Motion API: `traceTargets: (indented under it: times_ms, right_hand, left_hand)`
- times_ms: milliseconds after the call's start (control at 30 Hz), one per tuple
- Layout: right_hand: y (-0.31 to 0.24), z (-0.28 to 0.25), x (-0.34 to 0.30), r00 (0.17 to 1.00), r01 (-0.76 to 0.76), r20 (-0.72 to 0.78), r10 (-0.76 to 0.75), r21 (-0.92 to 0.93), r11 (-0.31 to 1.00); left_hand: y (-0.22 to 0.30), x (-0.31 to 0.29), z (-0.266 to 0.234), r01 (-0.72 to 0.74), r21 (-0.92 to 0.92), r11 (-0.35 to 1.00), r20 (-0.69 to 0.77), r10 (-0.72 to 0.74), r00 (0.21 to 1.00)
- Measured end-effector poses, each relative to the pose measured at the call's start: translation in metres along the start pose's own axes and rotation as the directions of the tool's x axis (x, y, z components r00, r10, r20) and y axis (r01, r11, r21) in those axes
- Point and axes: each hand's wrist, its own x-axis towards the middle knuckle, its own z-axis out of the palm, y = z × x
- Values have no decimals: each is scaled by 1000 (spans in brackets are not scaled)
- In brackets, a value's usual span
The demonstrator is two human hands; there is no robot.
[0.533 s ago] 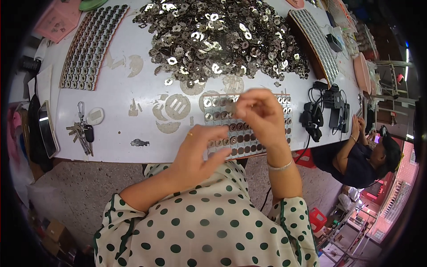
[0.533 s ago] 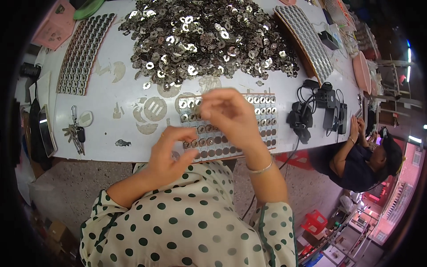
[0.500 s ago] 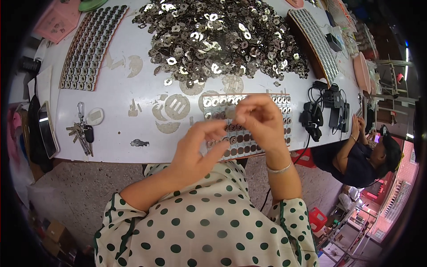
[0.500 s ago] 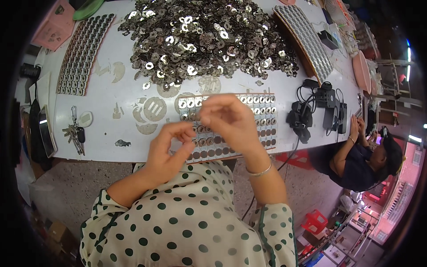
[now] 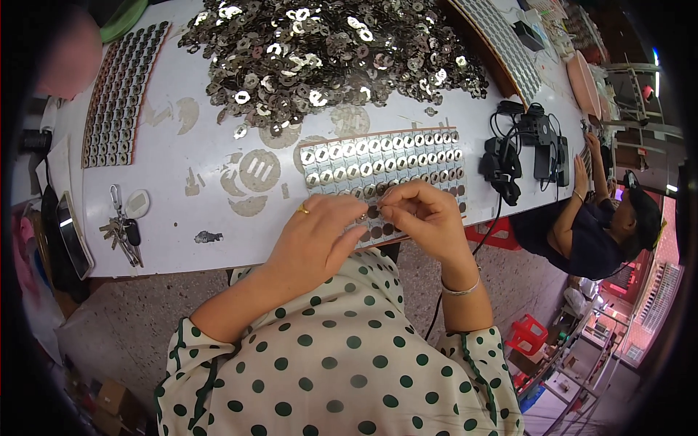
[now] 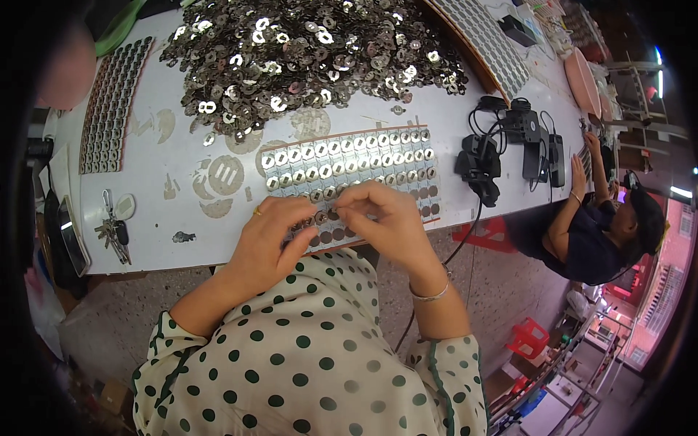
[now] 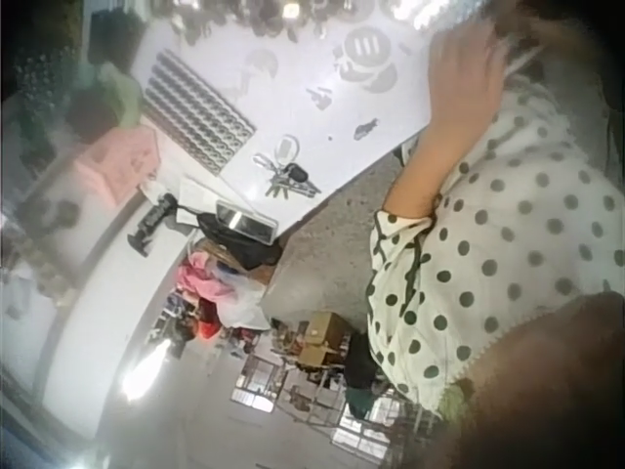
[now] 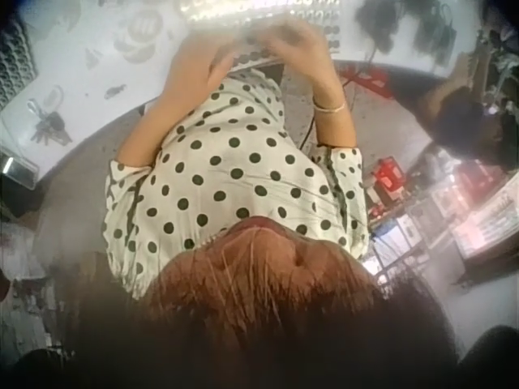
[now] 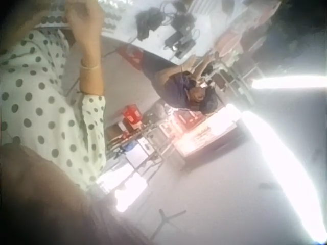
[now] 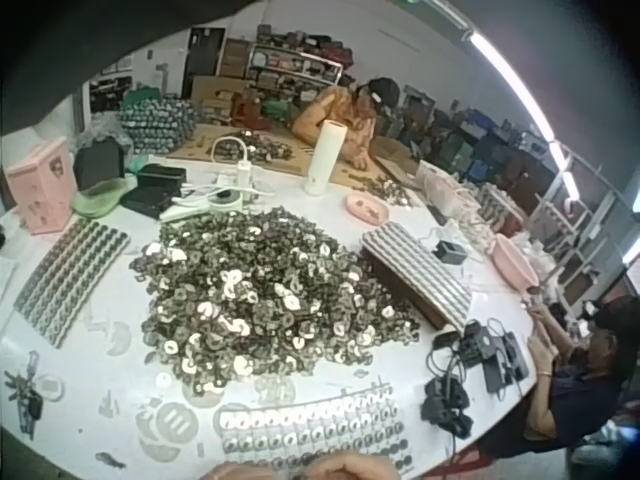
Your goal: The person assembles small metal washers and metal discs into a plastic tray by hand.
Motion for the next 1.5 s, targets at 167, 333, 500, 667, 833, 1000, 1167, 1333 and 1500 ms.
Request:
traceTargets:
  times_ms: [167, 333, 500, 667, 833, 1000, 1167, 1333, 1500]
  right_hand:
    - [4, 0, -4, 987, -149, 36, 157, -166, 975]
    - [-7, 9, -2, 998, -36, 44, 51, -292, 956]
    - [-4, 7, -2, 998, -39, 37, 51, -280, 959]
    - [-4, 5, -2, 997, 35, 71, -12, -328, 944]
    - [-3, 10, -1, 998, 58, 49, -44, -345, 937]
    - [-3, 15, -7, 998, 56, -10, -67, -430, 901]
    - [4, 18, -11, 990, 127, 4, -139, -425, 896]
    - [-4, 20, -12, 991, 125, 4, -136, -431, 894]
    - [0, 31, -17, 974, 189, -5, -226, -533, 825]
  left_hand:
    - [-1, -12, 6, -222, 264, 939, 203, 171, 964]
    - [0, -19, 9, -291, 391, 873, 276, 191, 942]
    - [-3, -22, 12, -328, 462, 824, 277, 217, 936]
    - [-1, -22, 9, -249, 393, 885, 221, 172, 960]
    - [-2, -21, 7, -282, 420, 863, 196, 217, 956]
    - [-7, -25, 11, -331, 432, 839, 189, 275, 943]
    - [-8, -28, 13, -343, 458, 820, 174, 296, 939]
    - [-8, -28, 12, -327, 468, 821, 153, 290, 945]
    - [-6, -29, 10, -317, 453, 833, 163, 272, 948]
